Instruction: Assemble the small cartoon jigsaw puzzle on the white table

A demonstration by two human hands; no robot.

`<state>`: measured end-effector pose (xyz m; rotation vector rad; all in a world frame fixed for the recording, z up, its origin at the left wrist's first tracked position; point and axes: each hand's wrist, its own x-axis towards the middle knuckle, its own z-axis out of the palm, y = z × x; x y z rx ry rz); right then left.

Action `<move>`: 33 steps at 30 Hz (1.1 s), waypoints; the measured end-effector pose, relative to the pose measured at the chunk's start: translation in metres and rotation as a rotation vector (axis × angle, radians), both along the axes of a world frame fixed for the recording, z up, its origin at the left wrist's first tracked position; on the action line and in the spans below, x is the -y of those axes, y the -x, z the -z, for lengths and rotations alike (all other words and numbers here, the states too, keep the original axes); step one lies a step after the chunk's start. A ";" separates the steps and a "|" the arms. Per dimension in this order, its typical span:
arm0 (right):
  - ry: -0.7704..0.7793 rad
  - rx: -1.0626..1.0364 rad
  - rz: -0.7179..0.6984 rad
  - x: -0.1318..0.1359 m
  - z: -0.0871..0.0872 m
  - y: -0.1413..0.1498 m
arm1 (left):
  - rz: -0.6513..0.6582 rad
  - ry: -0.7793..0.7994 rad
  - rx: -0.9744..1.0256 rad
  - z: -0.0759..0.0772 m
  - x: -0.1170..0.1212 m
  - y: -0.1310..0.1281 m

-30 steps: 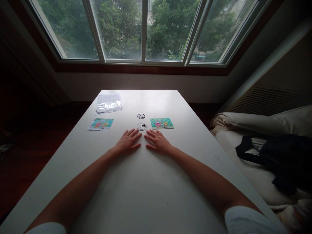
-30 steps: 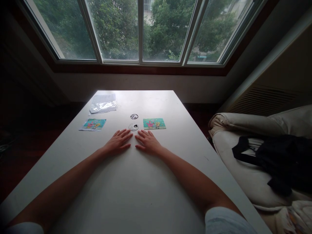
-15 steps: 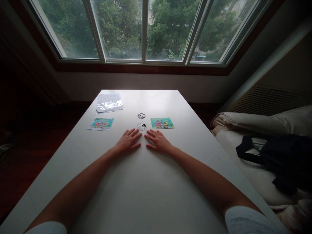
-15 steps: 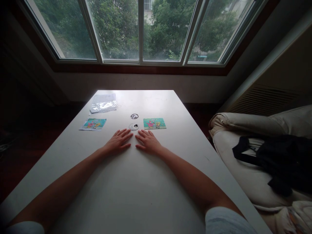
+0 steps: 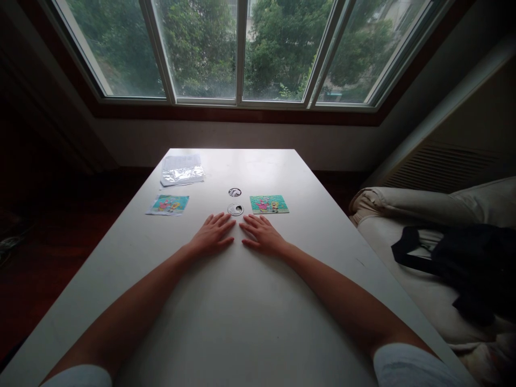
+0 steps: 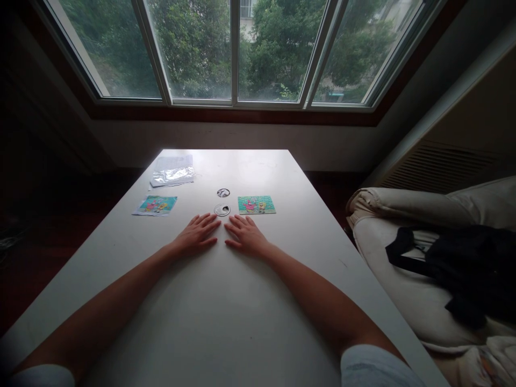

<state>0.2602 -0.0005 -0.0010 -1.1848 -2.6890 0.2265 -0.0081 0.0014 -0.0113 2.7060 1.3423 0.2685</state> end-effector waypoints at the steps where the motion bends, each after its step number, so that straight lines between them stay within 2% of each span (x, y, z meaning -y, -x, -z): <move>1: 0.003 0.001 0.002 0.000 0.000 0.000 | 0.000 0.002 0.001 0.000 0.000 0.000; 14: 0.001 -0.004 -0.003 0.000 0.002 -0.001 | -0.006 -0.001 -0.015 -0.001 0.001 -0.002; 22: 0.025 0.049 -0.052 0.001 -0.003 -0.002 | 0.043 0.042 -0.064 -0.008 0.005 0.001; 33: 0.010 0.055 -0.053 0.000 -0.001 -0.003 | -0.036 0.042 -0.061 -0.006 0.005 -0.001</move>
